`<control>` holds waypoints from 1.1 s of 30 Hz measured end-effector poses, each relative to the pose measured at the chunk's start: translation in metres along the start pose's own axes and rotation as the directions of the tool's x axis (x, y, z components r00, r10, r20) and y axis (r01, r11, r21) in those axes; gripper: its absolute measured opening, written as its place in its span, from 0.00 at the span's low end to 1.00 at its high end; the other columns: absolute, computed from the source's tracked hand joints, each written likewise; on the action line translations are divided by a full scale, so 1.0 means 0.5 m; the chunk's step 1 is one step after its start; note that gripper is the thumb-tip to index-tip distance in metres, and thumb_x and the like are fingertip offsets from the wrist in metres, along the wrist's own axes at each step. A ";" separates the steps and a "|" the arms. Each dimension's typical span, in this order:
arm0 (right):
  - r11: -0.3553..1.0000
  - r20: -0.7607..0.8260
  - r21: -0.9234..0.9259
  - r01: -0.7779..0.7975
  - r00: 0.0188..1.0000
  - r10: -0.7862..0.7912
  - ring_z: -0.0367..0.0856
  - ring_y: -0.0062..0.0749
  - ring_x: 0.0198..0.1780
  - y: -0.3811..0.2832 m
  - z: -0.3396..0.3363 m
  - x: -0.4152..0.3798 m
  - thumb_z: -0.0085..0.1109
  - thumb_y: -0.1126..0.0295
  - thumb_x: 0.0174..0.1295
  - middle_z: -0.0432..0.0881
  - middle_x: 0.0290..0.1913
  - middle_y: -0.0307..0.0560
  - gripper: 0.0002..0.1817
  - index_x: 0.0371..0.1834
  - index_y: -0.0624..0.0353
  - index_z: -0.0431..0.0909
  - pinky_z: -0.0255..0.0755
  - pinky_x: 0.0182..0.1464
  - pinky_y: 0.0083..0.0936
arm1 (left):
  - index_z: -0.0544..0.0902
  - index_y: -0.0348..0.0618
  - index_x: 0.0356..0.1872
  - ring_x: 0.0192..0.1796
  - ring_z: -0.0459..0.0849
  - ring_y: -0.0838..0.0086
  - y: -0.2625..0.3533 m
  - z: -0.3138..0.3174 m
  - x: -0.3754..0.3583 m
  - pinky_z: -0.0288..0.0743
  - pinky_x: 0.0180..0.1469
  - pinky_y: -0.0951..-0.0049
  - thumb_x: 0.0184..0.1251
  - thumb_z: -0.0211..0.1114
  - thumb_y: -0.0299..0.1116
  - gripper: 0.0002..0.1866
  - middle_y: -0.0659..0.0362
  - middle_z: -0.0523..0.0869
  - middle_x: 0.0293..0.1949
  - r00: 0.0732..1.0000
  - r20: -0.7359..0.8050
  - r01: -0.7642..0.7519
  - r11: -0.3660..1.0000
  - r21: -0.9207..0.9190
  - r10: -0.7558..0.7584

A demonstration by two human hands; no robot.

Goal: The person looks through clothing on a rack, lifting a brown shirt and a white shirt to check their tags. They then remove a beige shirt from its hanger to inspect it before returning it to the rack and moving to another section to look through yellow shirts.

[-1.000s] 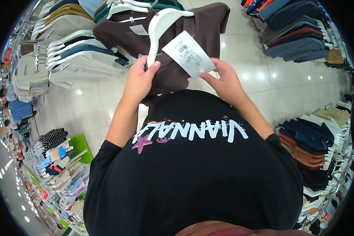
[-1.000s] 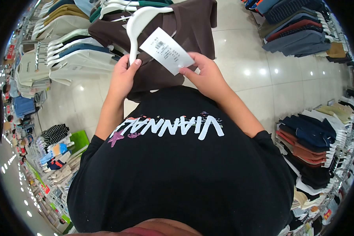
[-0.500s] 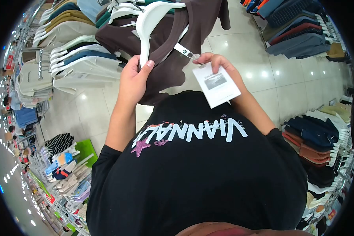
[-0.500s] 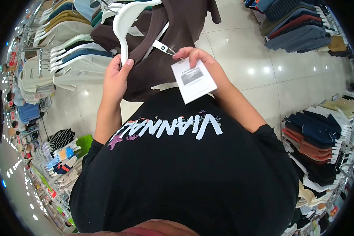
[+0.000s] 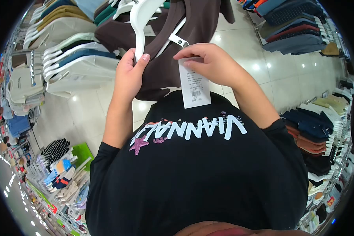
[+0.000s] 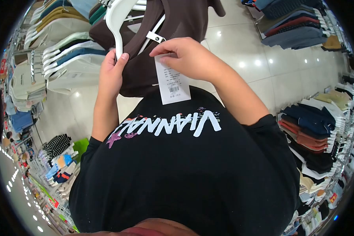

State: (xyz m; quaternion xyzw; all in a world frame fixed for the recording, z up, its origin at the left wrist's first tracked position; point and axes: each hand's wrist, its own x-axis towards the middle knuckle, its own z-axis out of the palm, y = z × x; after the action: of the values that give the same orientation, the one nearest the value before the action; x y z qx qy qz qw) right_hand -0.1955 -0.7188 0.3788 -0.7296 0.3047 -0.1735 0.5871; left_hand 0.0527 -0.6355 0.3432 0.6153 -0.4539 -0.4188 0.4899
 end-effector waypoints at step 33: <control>0.955 -0.178 -0.293 -0.049 0.984 -0.004 0.84 0.24 0.39 -0.136 0.261 0.245 0.61 0.77 0.70 0.88 0.39 0.43 0.12 0.54 0.61 0.87 0.77 0.41 0.24 | 0.83 0.35 0.48 0.33 0.79 0.79 -0.079 -0.382 0.078 0.75 0.38 0.73 0.75 0.68 0.38 0.14 0.62 0.84 0.32 0.984 0.176 0.006 0.993 0.117 -0.027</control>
State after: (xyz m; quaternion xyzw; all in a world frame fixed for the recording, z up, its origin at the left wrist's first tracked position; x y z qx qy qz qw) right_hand -0.0068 -0.6917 0.3988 -0.7875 0.3863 -0.1832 0.4439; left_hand 0.2511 -0.6263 0.3338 0.6067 -0.5144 -0.4487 0.4073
